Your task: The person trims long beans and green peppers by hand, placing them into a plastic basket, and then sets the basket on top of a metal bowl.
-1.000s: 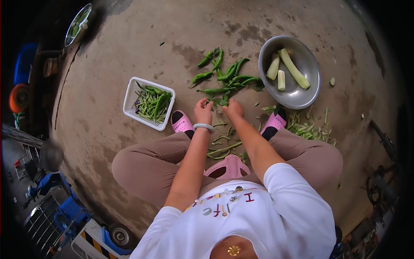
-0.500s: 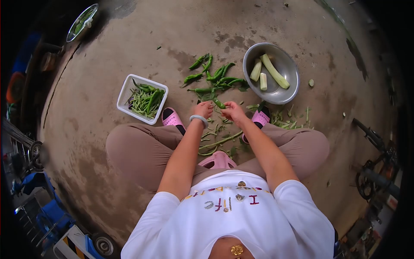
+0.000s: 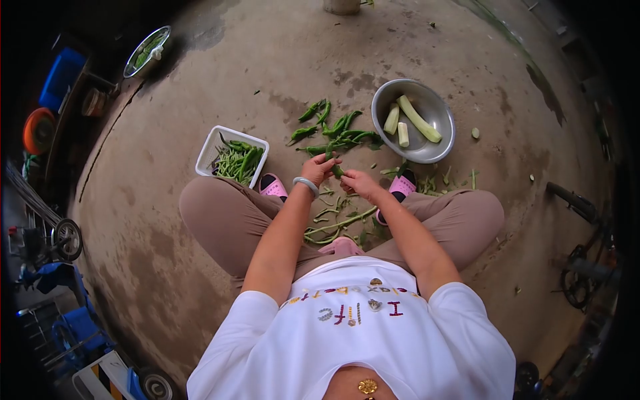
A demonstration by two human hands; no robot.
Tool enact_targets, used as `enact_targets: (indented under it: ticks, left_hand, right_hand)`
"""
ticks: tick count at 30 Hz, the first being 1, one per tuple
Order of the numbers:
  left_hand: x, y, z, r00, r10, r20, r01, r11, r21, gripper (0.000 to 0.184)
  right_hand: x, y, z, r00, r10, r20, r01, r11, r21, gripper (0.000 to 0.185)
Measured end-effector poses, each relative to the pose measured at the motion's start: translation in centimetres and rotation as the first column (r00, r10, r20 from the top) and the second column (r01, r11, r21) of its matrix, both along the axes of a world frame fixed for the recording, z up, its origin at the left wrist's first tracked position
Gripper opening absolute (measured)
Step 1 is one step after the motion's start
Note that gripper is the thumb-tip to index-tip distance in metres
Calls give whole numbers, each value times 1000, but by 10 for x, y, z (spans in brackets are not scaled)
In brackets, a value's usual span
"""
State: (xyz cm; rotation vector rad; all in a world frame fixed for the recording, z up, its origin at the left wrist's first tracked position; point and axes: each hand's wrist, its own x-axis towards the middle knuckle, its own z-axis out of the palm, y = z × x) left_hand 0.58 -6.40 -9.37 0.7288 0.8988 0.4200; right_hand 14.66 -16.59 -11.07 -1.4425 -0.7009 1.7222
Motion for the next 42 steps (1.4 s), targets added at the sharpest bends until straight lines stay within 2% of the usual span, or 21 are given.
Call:
enact_targets:
  ticks: [5, 7, 8, 10, 17, 19, 20, 22, 23, 25, 26, 28, 29, 31, 32, 34, 36, 37, 38, 40, 42]
  left_hand:
    - [-6, 0, -2, 997, -28, 69, 24, 998, 55, 33]
    - [-5, -4, 3, 997, 33, 68, -36, 998, 44, 29]
    - [-4, -4, 6, 998, 30, 64, -33, 999, 43, 29]
    - [-2, -1, 4, 989, 139, 52, -134, 987, -86, 27]
    - [-7, 8, -13, 988, 106, 108, -97, 991, -87, 28]
    - [-5, 8, -13, 982, 156, 102, -142, 981, -136, 32]
    - [-4, 6, -13, 982, 160, 101, -145, 979, -142, 32]
    - [-3, 1, -1, 969, 184, 164, -101, 904, -415, 28]
    - [-4, 5, -9, 969, 189, 162, -106, 902, -419, 28]
    - [-8, 14, -31, 939, 271, 213, -186, 919, -347, 24]
    - [-9, 18, -35, 938, 273, 213, -187, 917, -352, 24]
    - [-14, 28, -28, 824, 558, -97, -562, 783, -268, 21]
    - [-19, 36, -34, 746, 655, -125, -665, 720, -198, 21]
    - [-30, 50, -33, 519, 840, -158, -855, 515, -65, 22]
    - [-34, 59, -25, 371, 915, -161, -927, 375, -4, 22]
    - [-45, 73, -8, 300, 925, -233, -943, 325, 73, 32]
    - [-48, 83, -7, 105, 927, -361, -970, 175, 167, 41]
    - [-49, 82, -15, 172, 905, -389, -949, 258, 182, 46]
    - [-46, 78, -22, 167, 904, -394, -949, 256, 186, 46]
    - [-36, 66, -42, 413, 843, -346, -843, 497, 206, 42]
    - [-20, 53, -56, 516, 769, -377, -763, 613, 206, 34]
  right_hand:
    - [-1, -2, 22, 997, 61, 41, -61, 998, 0, 26]
    - [-6, -3, 37, 968, 38, 248, -43, 999, 15, 30]
    - [-7, -1, 34, 969, 35, 244, -40, 999, 15, 30]
    - [-8, 5, 28, 863, 4, 505, -111, 977, 182, 32]
    - [-26, 9, 42, 757, -119, 642, -164, 917, 363, 27]
    - [-29, 11, 42, 712, -264, 651, -213, 803, 557, 28]
    - [-31, 13, 42, 713, -257, 653, -216, 805, 552, 28]
    - [-37, 16, 44, 710, -296, 639, -273, 721, 637, 29]
    - [-35, 17, 46, 713, -290, 639, -276, 722, 635, 29]
    - [-25, 16, 44, 690, 37, 722, -355, 888, 294, 24]
    - [-20, 12, 34, 689, 42, 723, -356, 889, 288, 24]
    - [-10, 3, -6, 444, 262, 857, -493, 870, -10, 22]
    - [-4, -1, -16, 440, 267, 857, -499, 867, -14, 22]
    - [0, -10, -27, 333, 529, 781, -607, 754, -252, 25]
    - [-1, -10, -30, 330, 535, 777, -612, 748, -255, 25]
    - [-2, -8, -35, 283, 517, 808, -487, 803, -343, 27]
    - [0, 9, -44, 273, 502, 821, -482, 810, -334, 27]
    - [1, 22, -49, 263, 474, 840, -469, 824, -318, 28]
    - [3, 33, -55, 266, 480, 836, -474, 820, -320, 28]
    - [4, 60, -60, 226, 394, 891, -541, 811, -222, 22]
    - [-1, 90, -65, 241, 310, 920, -556, 821, -131, 18]
